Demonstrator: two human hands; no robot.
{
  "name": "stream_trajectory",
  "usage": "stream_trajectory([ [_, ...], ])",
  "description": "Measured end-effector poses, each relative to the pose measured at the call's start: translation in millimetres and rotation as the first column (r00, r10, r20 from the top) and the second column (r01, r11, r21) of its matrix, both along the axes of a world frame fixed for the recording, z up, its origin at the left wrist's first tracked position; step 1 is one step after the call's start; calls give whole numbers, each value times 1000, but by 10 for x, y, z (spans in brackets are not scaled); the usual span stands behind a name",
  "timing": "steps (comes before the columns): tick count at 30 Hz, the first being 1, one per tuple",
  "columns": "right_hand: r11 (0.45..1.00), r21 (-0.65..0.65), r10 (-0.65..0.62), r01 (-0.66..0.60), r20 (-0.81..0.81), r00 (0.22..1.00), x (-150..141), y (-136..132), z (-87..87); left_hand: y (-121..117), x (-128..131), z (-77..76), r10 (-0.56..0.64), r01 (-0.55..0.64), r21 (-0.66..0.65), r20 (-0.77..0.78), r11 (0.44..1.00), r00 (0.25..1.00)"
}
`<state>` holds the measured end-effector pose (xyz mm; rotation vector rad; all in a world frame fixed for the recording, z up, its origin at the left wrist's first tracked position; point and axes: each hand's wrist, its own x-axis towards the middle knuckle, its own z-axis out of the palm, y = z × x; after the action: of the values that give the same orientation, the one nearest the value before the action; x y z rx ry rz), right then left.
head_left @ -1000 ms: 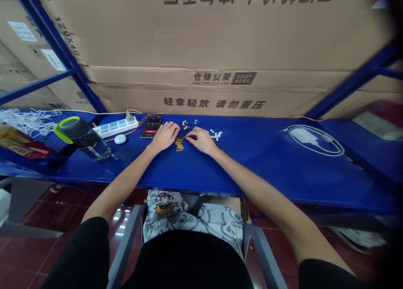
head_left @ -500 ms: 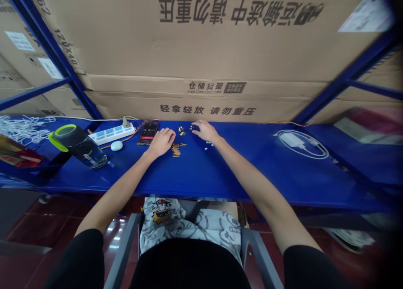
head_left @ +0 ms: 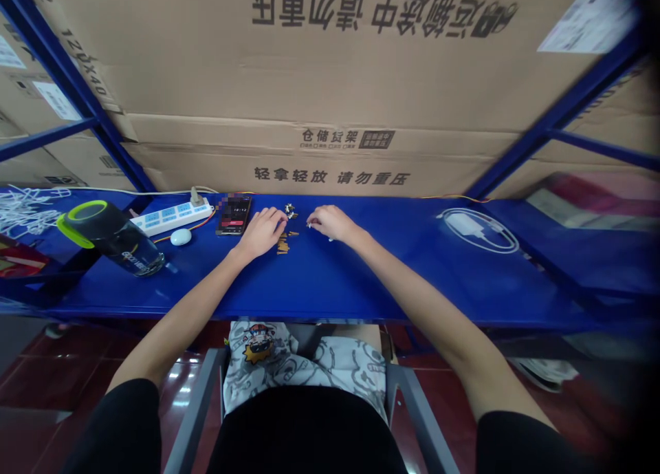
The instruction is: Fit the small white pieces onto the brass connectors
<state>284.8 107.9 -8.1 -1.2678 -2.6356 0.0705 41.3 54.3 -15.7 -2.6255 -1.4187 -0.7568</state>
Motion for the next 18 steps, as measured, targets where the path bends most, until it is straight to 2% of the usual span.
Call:
stream_trajectory([
  [3,999,16,42,-42,-4,999,15,-258,-6,-61,67,19,-68,68,-9,3,998,998],
  [7,996,45,76,-71,-107,991,28,-482,-16,-156,169,50,-159,157,-45,-42,987,986],
  [10,996,38,86,-81,-166,982,33,-539,-21,-183,207,48,-196,191,-64,-88,980,977],
  [18,986,0,165,-169,-219,962,1,-518,-88,-77,173,-26,-159,155,-36,-141,987,977],
])
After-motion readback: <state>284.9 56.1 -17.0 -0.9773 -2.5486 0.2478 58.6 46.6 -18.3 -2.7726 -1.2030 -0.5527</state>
